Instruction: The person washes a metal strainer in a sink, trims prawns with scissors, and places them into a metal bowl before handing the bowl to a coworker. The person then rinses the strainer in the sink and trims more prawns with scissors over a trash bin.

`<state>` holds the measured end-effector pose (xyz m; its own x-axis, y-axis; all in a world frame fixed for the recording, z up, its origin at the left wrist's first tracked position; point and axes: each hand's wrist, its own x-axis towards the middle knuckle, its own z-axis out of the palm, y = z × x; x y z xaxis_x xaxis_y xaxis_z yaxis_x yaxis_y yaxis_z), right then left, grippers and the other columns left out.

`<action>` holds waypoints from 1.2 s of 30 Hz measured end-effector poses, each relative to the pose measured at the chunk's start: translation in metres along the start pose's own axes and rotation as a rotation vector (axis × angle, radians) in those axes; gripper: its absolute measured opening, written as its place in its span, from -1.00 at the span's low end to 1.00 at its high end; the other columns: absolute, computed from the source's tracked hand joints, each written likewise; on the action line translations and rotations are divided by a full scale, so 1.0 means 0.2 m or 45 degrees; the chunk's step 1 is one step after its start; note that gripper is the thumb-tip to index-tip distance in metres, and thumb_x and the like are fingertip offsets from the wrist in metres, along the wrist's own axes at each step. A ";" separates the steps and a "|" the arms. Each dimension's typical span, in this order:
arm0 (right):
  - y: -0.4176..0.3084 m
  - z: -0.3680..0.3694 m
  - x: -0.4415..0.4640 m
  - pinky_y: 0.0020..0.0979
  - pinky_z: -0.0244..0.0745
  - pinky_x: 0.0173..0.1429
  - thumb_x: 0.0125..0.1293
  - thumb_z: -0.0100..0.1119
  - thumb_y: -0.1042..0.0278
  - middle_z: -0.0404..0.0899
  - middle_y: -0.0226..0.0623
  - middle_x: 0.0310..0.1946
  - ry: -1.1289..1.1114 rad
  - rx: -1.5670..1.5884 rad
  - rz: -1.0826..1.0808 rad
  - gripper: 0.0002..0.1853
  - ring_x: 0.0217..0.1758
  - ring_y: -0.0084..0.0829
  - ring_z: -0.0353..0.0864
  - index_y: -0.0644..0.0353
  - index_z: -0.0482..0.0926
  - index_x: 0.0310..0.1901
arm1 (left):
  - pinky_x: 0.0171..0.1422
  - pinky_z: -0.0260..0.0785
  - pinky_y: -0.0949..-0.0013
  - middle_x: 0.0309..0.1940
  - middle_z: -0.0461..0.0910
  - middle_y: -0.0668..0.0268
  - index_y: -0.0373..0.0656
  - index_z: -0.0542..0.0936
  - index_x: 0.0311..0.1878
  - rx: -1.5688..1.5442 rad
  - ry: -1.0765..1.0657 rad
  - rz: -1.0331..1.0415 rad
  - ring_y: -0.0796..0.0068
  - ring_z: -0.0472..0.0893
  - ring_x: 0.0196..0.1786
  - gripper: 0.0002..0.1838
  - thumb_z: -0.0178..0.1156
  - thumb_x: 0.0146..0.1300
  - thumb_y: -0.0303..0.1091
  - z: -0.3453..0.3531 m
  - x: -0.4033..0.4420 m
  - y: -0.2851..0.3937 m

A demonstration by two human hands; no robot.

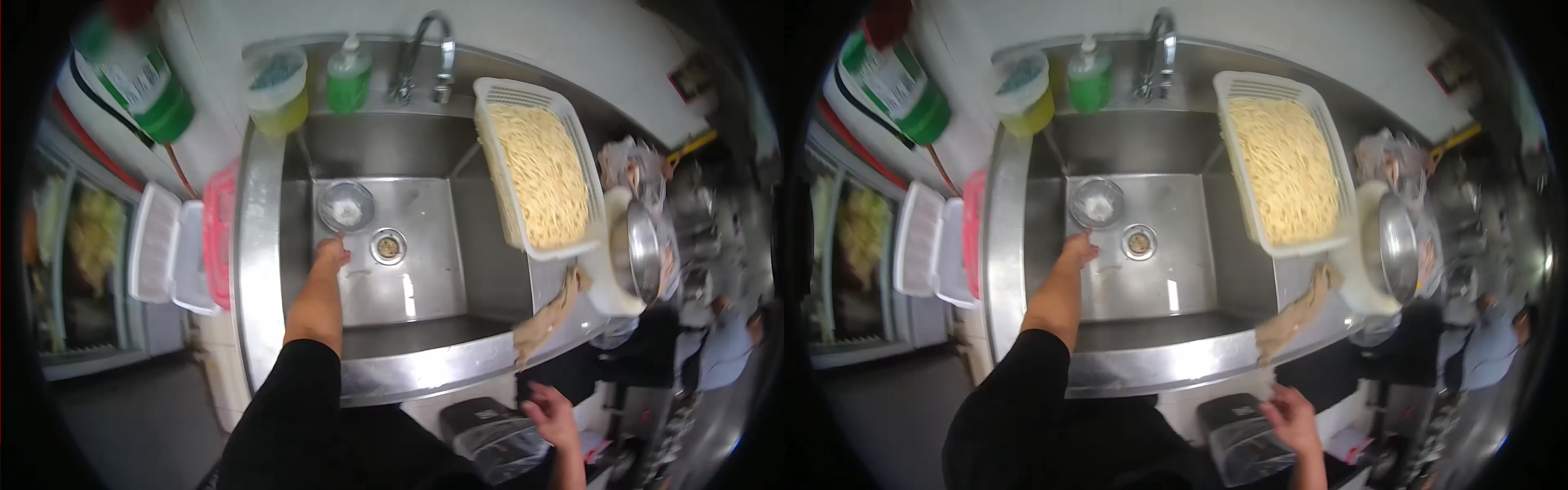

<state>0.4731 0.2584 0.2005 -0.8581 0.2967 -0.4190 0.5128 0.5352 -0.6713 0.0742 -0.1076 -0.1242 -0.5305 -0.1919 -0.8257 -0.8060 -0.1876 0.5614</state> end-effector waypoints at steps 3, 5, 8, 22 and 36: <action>-0.59 0.17 0.66 -0.35 0.53 -0.20 0.18 0.40 0.29 0.55 -0.11 -0.29 -0.215 -0.501 -0.415 -0.49 -0.34 -0.31 0.60 0.34 0.52 0.12 | -0.25 0.59 0.30 -0.15 0.55 0.07 -0.35 0.46 0.14 -0.152 0.010 -0.108 0.25 0.64 -0.27 -0.43 0.20 0.35 0.01 0.06 0.20 -0.09; -0.77 0.29 1.09 -0.34 0.54 -0.13 0.20 0.39 0.26 0.56 -0.12 -0.19 -0.228 -0.586 -0.602 -0.39 -0.26 -0.33 0.60 0.34 0.42 0.23 | -0.22 0.59 0.30 -0.11 0.55 0.09 -0.36 0.46 0.13 -0.256 0.028 -0.154 0.25 0.64 -0.27 -0.39 0.21 0.33 0.06 0.10 0.31 -0.07; -1.18 0.51 1.58 -0.35 0.56 -0.03 0.24 0.38 0.15 0.46 -0.13 0.16 -0.145 0.017 -0.547 -0.13 -0.16 -0.36 0.61 0.37 0.12 0.42 | -0.16 0.60 0.23 -0.09 0.60 0.01 -0.31 0.50 0.11 -0.301 -0.164 -0.082 0.24 0.68 -0.21 -0.43 0.26 0.28 0.02 0.09 0.64 -0.22; -1.39 0.96 2.23 -0.06 0.51 0.20 0.21 0.18 0.31 0.19 0.08 0.43 -0.123 -1.038 -1.198 -0.58 0.11 0.05 0.59 0.14 0.57 0.14 | -0.71 0.39 0.34 -0.24 0.61 0.00 0.12 0.11 0.52 -0.079 -0.519 0.341 0.34 0.59 -0.66 -0.36 -0.03 0.37 -0.32 0.38 -0.14 0.27; -0.81 1.09 1.90 -0.12 0.36 0.24 0.21 0.09 0.46 0.65 -0.15 -0.08 -0.140 -0.496 -0.334 -0.78 0.10 -0.16 0.58 0.12 0.62 -0.13 | 0.26 0.41 0.16 0.18 0.49 -0.19 -0.10 0.16 0.50 0.252 -0.314 0.616 -0.06 0.58 0.16 -0.26 0.10 0.25 -0.16 0.72 -0.37 0.28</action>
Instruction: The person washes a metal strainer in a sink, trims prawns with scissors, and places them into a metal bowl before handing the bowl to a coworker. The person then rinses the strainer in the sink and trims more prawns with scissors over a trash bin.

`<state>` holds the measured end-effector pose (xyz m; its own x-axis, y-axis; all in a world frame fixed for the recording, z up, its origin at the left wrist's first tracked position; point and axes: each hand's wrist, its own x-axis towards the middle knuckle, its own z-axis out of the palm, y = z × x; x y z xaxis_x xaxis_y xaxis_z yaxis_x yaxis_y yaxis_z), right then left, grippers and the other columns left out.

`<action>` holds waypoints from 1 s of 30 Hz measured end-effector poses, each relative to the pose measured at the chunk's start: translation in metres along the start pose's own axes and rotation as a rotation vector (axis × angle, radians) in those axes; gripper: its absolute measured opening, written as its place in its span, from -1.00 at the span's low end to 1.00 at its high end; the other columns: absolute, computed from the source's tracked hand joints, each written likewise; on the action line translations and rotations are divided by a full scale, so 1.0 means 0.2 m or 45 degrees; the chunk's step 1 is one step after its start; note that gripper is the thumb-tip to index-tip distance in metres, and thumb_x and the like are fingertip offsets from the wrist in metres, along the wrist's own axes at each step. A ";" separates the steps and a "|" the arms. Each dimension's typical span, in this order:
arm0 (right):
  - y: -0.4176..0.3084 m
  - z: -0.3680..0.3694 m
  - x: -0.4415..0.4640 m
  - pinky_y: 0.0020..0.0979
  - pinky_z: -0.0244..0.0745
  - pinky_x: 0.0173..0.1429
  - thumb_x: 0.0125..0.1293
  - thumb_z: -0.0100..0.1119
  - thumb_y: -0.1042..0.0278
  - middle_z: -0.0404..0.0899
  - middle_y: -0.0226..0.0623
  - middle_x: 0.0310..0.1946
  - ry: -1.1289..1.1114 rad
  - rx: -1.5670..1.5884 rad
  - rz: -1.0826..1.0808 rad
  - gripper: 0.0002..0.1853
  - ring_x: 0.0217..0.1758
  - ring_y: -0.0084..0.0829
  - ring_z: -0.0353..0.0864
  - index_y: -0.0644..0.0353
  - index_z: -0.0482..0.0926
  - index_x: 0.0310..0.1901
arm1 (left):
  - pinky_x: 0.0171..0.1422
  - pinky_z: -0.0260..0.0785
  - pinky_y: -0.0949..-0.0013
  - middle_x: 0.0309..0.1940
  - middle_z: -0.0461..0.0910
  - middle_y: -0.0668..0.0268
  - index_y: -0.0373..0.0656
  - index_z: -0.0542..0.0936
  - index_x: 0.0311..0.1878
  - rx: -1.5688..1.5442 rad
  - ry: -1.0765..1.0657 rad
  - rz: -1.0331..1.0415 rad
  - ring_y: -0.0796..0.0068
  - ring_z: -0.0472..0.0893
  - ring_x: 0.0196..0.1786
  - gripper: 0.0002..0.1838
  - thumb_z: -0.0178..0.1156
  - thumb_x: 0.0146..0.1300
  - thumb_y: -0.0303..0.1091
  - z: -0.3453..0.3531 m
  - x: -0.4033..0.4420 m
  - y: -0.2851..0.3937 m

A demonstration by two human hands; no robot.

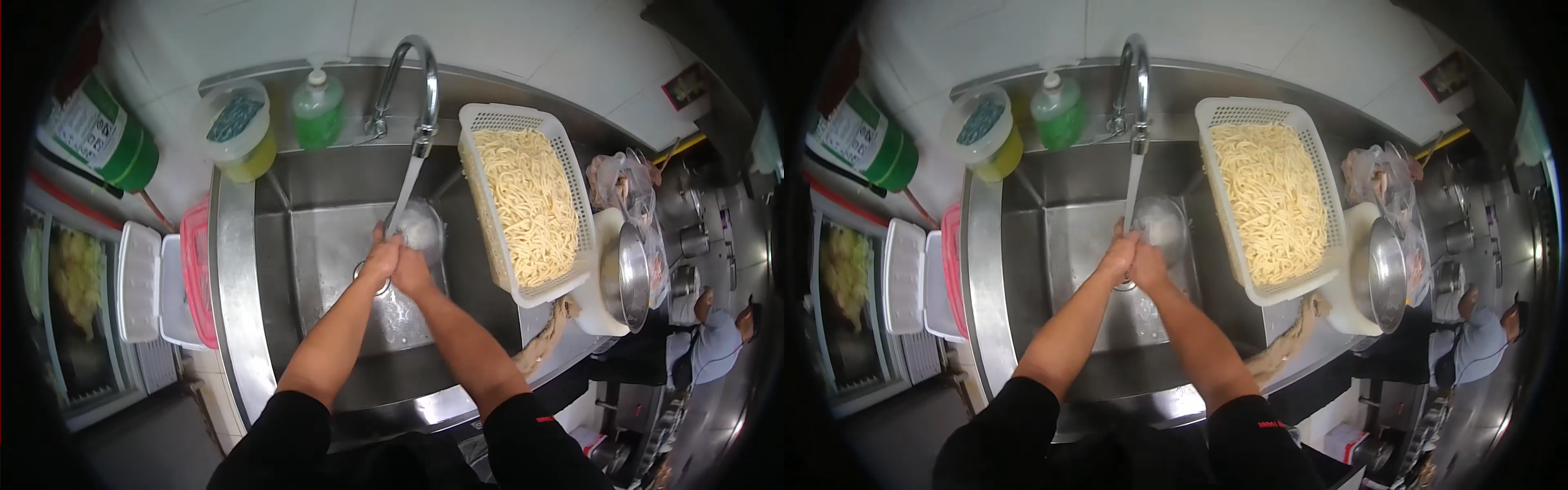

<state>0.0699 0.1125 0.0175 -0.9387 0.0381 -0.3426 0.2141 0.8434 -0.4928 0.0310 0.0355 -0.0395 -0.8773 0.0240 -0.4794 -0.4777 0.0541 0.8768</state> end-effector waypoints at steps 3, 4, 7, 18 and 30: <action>0.27 0.14 -0.10 0.00 0.46 0.04 0.20 0.11 0.40 0.66 0.01 -0.23 0.279 -0.029 -0.523 -0.79 -0.08 0.04 0.62 0.19 0.60 -0.14 | 0.35 0.31 0.13 0.27 0.40 -0.22 -0.08 0.02 0.54 0.490 -0.470 -0.022 -0.15 0.52 0.22 -0.18 0.07 0.26 -0.13 -0.25 0.19 -0.01; 0.35 0.17 -0.07 0.05 0.47 -0.01 0.19 0.12 0.38 0.65 0.06 -0.26 0.382 -0.055 -0.788 -0.78 -0.13 0.12 0.61 0.22 0.59 -0.14 | 0.37 0.30 0.12 0.28 0.39 -0.22 -0.08 -0.01 0.55 0.588 -0.497 -0.018 -0.16 0.51 0.23 -0.17 0.06 0.26 -0.13 -0.30 0.19 0.03; 0.09 0.18 -0.03 -0.04 0.42 0.12 0.20 0.16 0.25 0.66 0.01 -0.18 0.144 0.136 -0.244 -0.75 -0.01 0.00 0.61 0.18 0.60 -0.15 | 0.32 0.32 0.07 0.15 0.49 -0.25 0.00 -0.07 0.57 0.320 -0.060 0.108 -0.21 0.54 0.16 -0.20 -0.01 0.31 -0.17 -0.16 -0.04 0.04; -0.10 0.04 -0.01 -0.07 0.01 0.55 -0.05 0.46 -0.03 0.13 0.10 0.45 0.031 -0.418 -0.317 -0.09 0.57 -0.04 0.00 0.15 0.36 0.35 | 0.21 0.42 0.03 -0.01 0.58 -0.21 0.43 0.04 0.53 0.975 -0.286 0.175 -0.12 0.63 0.00 -0.27 -0.02 0.32 -0.27 -0.32 -0.23 0.48; -0.07 -0.03 -0.03 -0.12 -0.06 0.59 -0.02 0.43 -0.12 0.01 0.22 0.48 0.142 -0.631 -0.294 0.15 0.57 0.05 -0.01 0.38 0.03 0.47 | 0.26 0.38 0.04 0.05 0.56 -0.17 0.42 0.06 0.53 1.170 -0.245 0.577 -0.12 0.59 0.11 -0.31 0.02 0.38 -0.18 -0.41 -0.13 0.44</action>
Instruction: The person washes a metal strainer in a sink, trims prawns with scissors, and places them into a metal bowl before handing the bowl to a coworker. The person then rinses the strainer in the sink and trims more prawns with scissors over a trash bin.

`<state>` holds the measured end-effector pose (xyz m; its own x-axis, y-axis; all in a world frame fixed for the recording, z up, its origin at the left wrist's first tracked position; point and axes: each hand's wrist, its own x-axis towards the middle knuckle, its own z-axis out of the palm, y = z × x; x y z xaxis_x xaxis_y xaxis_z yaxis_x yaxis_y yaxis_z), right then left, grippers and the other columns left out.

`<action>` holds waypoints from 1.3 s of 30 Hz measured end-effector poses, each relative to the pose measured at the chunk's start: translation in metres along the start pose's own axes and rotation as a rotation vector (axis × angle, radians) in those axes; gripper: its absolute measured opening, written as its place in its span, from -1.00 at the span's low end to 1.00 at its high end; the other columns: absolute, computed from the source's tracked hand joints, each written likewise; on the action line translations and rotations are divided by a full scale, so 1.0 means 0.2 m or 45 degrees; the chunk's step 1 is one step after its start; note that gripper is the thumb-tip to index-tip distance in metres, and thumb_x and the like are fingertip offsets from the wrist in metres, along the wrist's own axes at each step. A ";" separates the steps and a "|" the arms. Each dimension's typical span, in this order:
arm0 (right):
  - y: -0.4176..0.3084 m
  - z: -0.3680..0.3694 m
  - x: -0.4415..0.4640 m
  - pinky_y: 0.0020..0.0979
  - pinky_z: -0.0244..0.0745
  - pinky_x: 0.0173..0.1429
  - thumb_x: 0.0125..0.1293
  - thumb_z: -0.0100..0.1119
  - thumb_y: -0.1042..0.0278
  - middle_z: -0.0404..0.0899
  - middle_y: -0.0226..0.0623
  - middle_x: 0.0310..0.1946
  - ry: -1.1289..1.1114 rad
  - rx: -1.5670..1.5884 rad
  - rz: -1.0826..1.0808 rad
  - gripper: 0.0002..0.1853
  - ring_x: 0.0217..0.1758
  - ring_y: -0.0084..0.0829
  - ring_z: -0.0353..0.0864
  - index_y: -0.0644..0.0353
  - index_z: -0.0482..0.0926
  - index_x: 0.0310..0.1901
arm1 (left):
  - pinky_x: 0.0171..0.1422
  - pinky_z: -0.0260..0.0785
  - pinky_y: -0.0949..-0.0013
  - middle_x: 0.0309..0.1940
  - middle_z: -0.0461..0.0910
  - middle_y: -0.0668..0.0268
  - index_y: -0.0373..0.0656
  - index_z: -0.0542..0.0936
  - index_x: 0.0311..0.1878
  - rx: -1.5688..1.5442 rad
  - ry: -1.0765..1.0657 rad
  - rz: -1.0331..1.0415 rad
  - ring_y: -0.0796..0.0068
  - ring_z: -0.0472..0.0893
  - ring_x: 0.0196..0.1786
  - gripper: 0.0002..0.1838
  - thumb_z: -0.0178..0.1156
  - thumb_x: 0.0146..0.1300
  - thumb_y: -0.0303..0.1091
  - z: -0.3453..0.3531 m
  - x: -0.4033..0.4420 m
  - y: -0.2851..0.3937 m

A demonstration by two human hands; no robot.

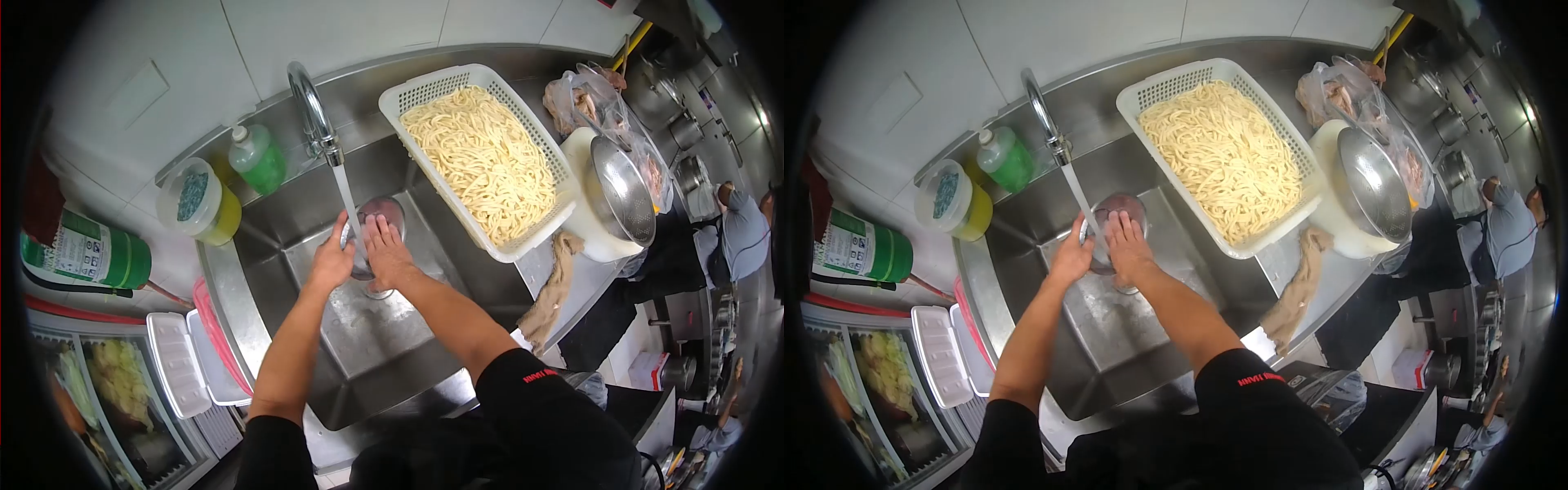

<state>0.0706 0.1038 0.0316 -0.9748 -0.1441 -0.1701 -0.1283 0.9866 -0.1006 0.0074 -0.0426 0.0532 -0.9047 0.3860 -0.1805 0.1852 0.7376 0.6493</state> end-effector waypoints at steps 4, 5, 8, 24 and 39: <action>-0.13 0.02 -0.01 -0.04 -0.12 0.59 -0.05 0.44 -0.17 0.01 0.19 0.49 0.091 1.092 -0.269 0.25 0.58 0.07 -0.04 0.36 -0.09 0.50 | 0.21 0.42 0.09 0.08 0.57 -0.12 0.33 0.10 0.53 -0.298 0.020 -0.243 -0.02 0.63 0.04 -0.34 -0.02 0.38 -0.20 -0.01 0.00 0.07; -0.10 0.01 -0.03 -0.04 -0.09 0.59 -0.07 0.46 -0.09 0.02 0.18 0.49 -0.146 0.878 -0.213 0.23 0.56 0.07 0.00 0.37 -0.08 0.49 | 0.19 0.43 0.11 0.09 0.57 -0.11 0.32 0.11 0.53 -0.359 0.037 -0.169 -0.01 0.64 0.02 -0.35 -0.02 0.38 -0.21 0.04 0.07 -0.10; 0.11 0.09 -0.01 -0.05 0.03 0.55 -0.03 0.43 0.01 0.04 0.20 0.47 -0.045 -0.202 -0.161 0.16 0.51 0.07 0.13 0.34 -0.06 0.49 | 0.04 0.53 0.17 0.15 0.55 -0.05 0.27 0.13 0.53 -0.417 -0.113 -0.315 0.08 0.68 -0.03 -0.34 -0.04 0.35 -0.29 -0.02 -0.02 0.00; -0.12 -0.18 0.15 -0.22 0.54 0.00 0.31 0.21 0.27 0.66 0.03 -0.11 0.224 1.795 0.697 -0.62 -0.09 -0.08 0.66 0.37 0.55 0.04 | 0.34 0.33 -0.04 0.18 0.53 0.09 0.06 0.12 0.52 -1.526 0.041 -0.733 0.05 0.50 0.23 -0.17 -0.17 0.34 0.38 0.23 -0.06 0.01; 0.09 -0.04 -0.29 -0.05 0.50 0.06 0.48 -0.07 -0.05 0.65 0.12 -0.18 0.058 1.074 0.450 -0.51 -0.08 0.13 0.62 0.25 0.67 -0.14 | -0.40 0.37 0.36 -0.51 0.48 0.39 -0.09 0.55 -0.30 -2.070 0.268 -0.328 0.52 0.44 -0.49 -0.87 0.03 0.36 -0.38 -0.04 0.52 -0.12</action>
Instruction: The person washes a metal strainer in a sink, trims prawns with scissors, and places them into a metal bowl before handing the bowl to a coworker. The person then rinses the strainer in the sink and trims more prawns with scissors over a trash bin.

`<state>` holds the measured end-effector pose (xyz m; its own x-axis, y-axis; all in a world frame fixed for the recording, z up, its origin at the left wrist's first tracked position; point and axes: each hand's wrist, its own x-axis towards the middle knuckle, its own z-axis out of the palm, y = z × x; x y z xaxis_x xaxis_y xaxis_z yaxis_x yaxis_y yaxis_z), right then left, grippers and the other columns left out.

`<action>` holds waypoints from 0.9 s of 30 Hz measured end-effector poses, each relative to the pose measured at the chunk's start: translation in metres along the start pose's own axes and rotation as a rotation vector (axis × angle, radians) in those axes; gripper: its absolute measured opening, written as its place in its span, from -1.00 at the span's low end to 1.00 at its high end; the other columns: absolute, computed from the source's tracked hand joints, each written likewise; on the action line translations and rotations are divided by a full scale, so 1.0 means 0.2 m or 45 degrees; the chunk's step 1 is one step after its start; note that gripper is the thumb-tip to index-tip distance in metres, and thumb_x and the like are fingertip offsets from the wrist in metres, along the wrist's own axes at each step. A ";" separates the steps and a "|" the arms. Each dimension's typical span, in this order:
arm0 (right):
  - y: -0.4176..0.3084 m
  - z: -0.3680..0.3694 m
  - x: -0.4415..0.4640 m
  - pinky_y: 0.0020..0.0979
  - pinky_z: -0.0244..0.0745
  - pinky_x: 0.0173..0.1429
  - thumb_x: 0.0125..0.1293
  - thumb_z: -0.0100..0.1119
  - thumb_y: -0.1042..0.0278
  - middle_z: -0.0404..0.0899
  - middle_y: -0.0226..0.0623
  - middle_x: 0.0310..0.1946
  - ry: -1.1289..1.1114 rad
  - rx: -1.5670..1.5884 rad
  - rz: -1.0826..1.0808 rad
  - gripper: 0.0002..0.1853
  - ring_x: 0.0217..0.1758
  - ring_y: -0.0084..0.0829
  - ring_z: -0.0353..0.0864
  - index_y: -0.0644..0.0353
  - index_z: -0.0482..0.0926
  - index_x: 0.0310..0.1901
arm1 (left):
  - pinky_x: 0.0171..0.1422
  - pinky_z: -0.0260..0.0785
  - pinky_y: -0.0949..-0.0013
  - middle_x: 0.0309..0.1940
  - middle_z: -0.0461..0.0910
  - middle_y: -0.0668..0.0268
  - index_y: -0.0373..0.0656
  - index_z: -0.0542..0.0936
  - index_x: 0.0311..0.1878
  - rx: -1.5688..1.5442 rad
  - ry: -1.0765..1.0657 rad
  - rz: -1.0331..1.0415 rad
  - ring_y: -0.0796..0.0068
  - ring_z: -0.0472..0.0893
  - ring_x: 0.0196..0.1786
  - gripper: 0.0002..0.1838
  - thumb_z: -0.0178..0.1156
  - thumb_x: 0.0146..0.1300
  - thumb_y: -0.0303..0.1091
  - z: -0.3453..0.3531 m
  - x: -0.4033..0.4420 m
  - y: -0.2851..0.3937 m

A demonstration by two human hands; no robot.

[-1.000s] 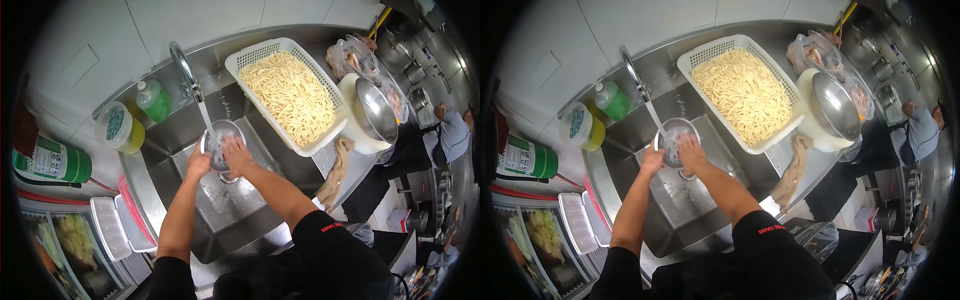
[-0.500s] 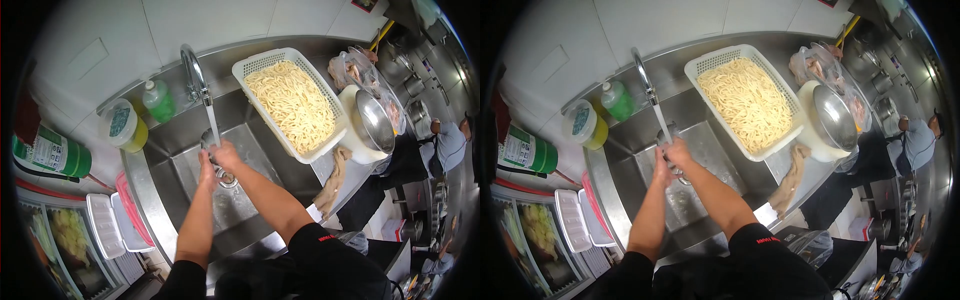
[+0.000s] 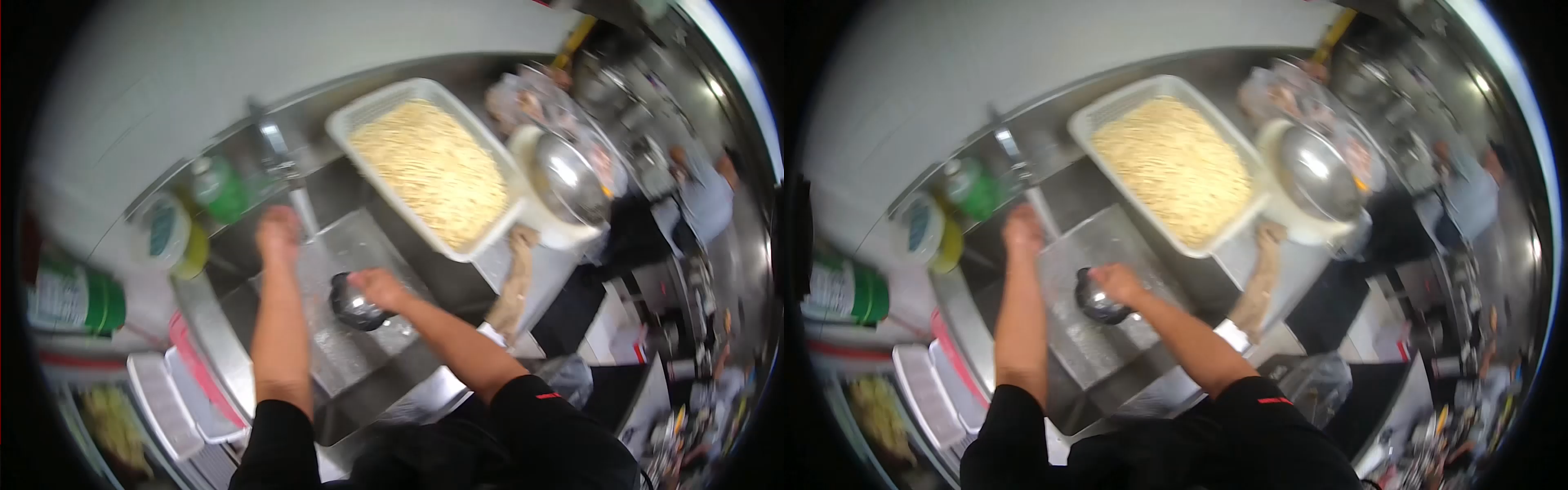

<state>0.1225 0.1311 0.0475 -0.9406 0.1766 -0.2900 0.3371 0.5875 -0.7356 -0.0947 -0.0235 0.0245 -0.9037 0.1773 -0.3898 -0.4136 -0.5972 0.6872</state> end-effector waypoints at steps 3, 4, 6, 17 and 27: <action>0.15 0.16 -0.18 -0.14 0.47 0.10 0.32 0.11 0.28 0.62 0.03 -0.12 -0.074 0.154 -0.006 -0.77 0.00 -0.01 0.60 0.19 0.67 -0.14 | -0.36 0.38 0.28 -0.51 0.47 0.39 -0.12 0.53 -0.32 0.142 0.127 0.240 0.42 0.44 -0.51 -0.77 -0.08 0.43 -0.36 0.12 0.22 0.09; 0.15 0.18 -0.24 -0.11 0.46 0.08 0.31 0.12 0.25 0.60 0.05 -0.14 0.056 0.177 -0.058 -0.77 -0.03 0.04 0.58 0.24 0.64 -0.21 | -0.14 0.37 0.18 -0.28 0.54 0.19 -0.23 0.54 -0.11 1.146 0.046 0.227 0.24 0.51 -0.27 -0.73 -0.10 0.45 -0.28 0.25 0.10 0.16; 0.27 0.28 -0.25 -0.11 0.45 0.03 0.26 0.19 0.18 0.56 0.07 -0.25 0.222 0.354 -0.129 -0.71 -0.11 0.06 0.56 0.31 0.57 -0.27 | 0.21 0.27 0.11 0.06 0.52 -0.05 -0.36 0.47 0.18 2.334 -0.060 0.577 0.04 0.49 0.09 -0.56 -0.08 0.47 -0.17 0.33 0.04 0.24; 0.01 -0.59 -1.49 -0.06 0.41 -0.13 0.10 0.27 0.23 0.58 -0.13 -0.46 0.569 -0.128 -0.231 -0.77 -0.28 -0.06 0.62 0.23 0.54 -0.38 | -0.49 0.55 0.35 -0.14 0.61 -0.02 -0.37 0.22 0.38 1.314 -1.422 -0.793 0.25 0.68 -0.47 -0.27 0.02 0.44 0.10 0.51 -1.33 -0.20; 0.81 -0.71 -3.02 -0.11 0.30 0.25 0.08 0.39 0.23 0.48 -0.19 0.02 1.475 -0.667 0.315 -0.57 0.10 -0.14 0.49 0.10 0.52 -0.01 | -0.44 0.59 0.32 -0.12 0.56 0.13 -0.15 0.30 0.23 1.424 -1.759 -1.023 0.31 0.65 -0.29 -0.60 -0.10 0.34 -0.37 1.34 -2.94 -1.92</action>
<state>0.7390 0.2319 0.1907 -0.4319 0.7463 0.5064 0.6979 0.6322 -0.3365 0.5655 0.3113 0.1530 0.2791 0.8363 -0.4719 -0.0774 0.5095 0.8570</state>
